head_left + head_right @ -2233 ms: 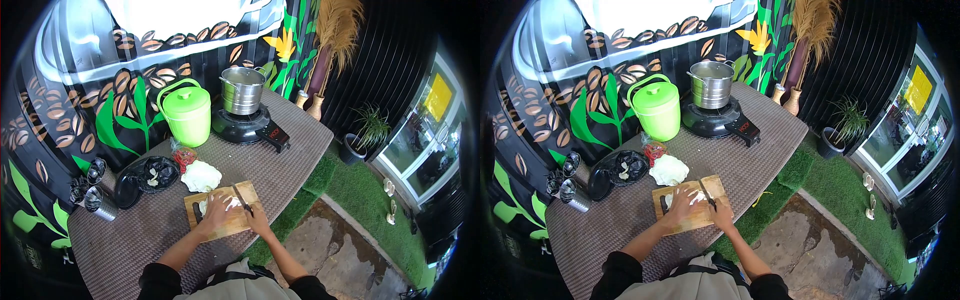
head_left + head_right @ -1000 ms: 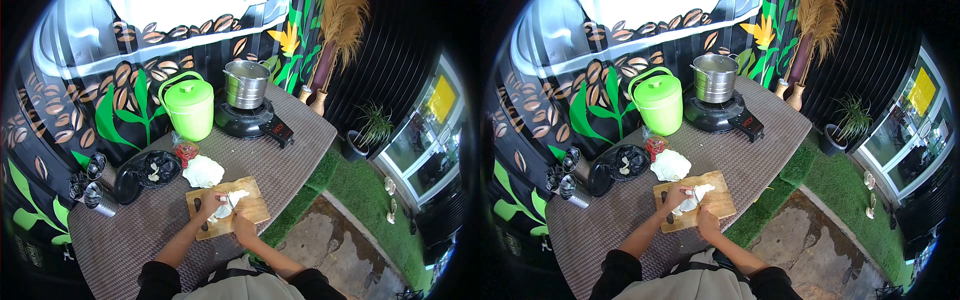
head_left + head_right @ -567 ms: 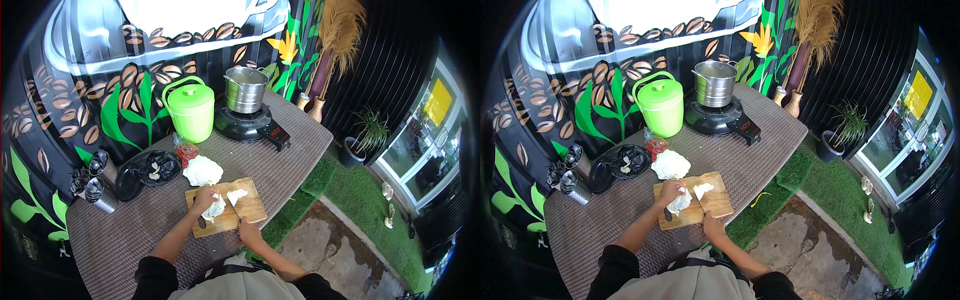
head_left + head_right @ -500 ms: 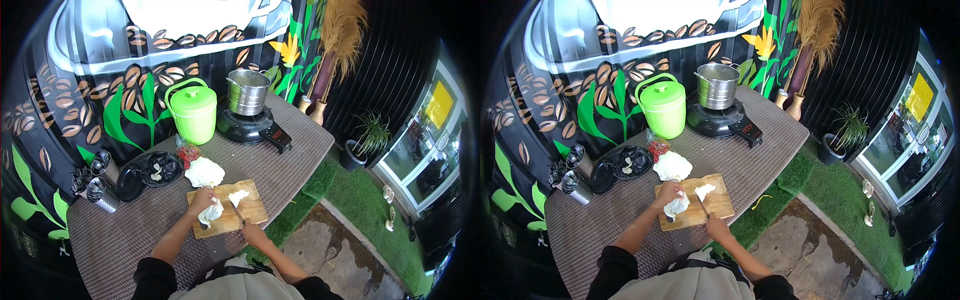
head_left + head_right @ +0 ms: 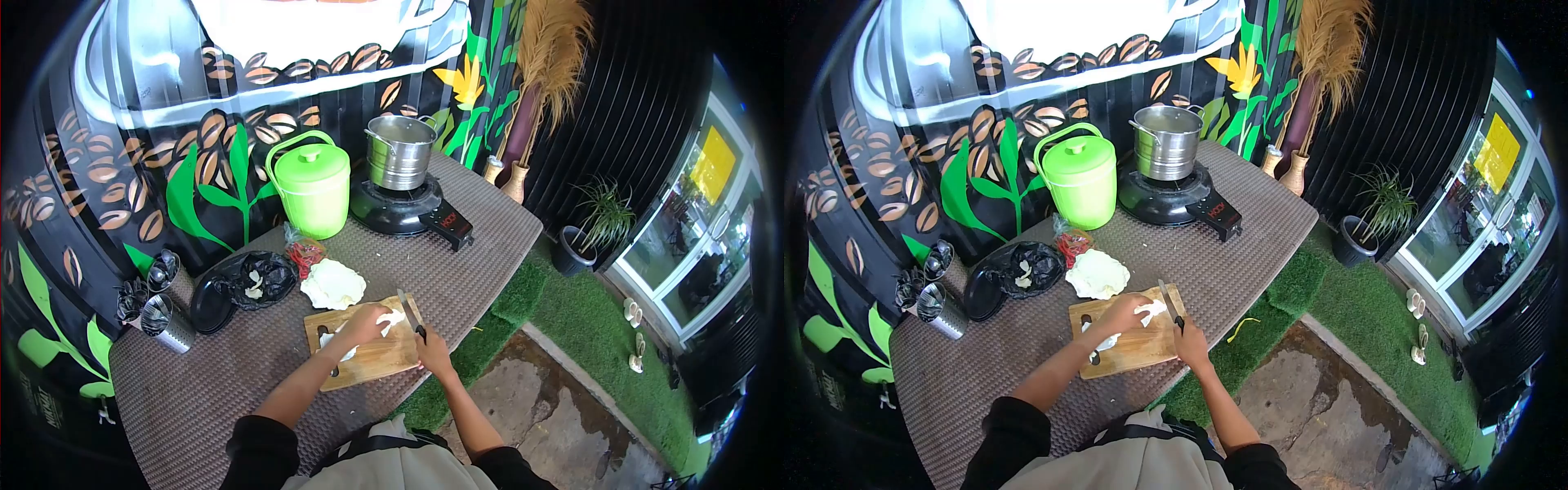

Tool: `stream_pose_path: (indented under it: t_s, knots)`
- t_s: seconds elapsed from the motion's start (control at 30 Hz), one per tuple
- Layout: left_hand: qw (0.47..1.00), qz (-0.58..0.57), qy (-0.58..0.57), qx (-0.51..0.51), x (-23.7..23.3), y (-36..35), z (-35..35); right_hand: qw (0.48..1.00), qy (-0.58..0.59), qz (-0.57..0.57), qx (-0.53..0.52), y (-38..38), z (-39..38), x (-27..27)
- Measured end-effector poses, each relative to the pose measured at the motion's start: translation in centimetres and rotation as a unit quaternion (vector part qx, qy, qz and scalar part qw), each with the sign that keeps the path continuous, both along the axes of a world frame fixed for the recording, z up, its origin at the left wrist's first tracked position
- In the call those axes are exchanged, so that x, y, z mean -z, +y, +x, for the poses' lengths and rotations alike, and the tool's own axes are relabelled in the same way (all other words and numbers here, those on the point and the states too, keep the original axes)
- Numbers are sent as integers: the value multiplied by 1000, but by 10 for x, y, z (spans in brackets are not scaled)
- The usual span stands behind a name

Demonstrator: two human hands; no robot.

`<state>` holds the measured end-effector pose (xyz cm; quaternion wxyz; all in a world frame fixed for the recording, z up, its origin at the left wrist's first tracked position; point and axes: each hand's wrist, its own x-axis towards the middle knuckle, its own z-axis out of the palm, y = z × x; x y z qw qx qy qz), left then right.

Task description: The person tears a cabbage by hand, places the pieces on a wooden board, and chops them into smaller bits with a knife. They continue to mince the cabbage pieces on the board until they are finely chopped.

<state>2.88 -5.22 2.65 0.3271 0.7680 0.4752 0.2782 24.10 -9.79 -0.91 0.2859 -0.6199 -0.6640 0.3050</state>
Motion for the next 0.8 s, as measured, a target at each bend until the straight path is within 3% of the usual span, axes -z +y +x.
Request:
stream_pose_path:
  t_s: [0.03, 0.07, 0.2, 0.27, 0.33, 0.4, 0.47, 0.5, 0.57, 0.67, 0.8]
  knots:
    - [989, 140, 54, -1, 10, 0, 8, 999, 35, 13, 17, -2, -1, 3]
    - [979, 196, 49, -21, 21, 3, 15, 997, 69, 25, 34, -3, -2, 7]
    - [980, 159, 81, -87, 53, 12, 20, 995, 87, -6, 57, -12, 4, 4]
    - [994, 60, 29, -90, 56, 17, 18, 994, 94, 0, 62, -16, 10, 8]
    - [988, 112, 55, -88, 36, 14, 17, 993, 103, 4, 64, -18, 15, 18]
    - [979, 164, 81, -88, 13, 10, 14, 989, 66, 122, 48, -16, 17, 28]
    - [938, 307, 159, -33, 1, 7, 13, 991, 69, 100, 54, -16, 16, 32]
    - [938, 306, 160, -33, 5, 7, 11, 993, 71, 78, 59, -18, 14, 30]
    - [899, 351, 252, 74, 19, 5, 4, 994, 57, 81, 55, -22, 7, 24]
    - [929, 256, 232, 133, 34, -6, -2, 996, 40, 67, 46, -25, 3, 16]
    - [948, 230, 191, 112, 20, -26, -1, 999, 33, -10, 29, -29, 2, -2]
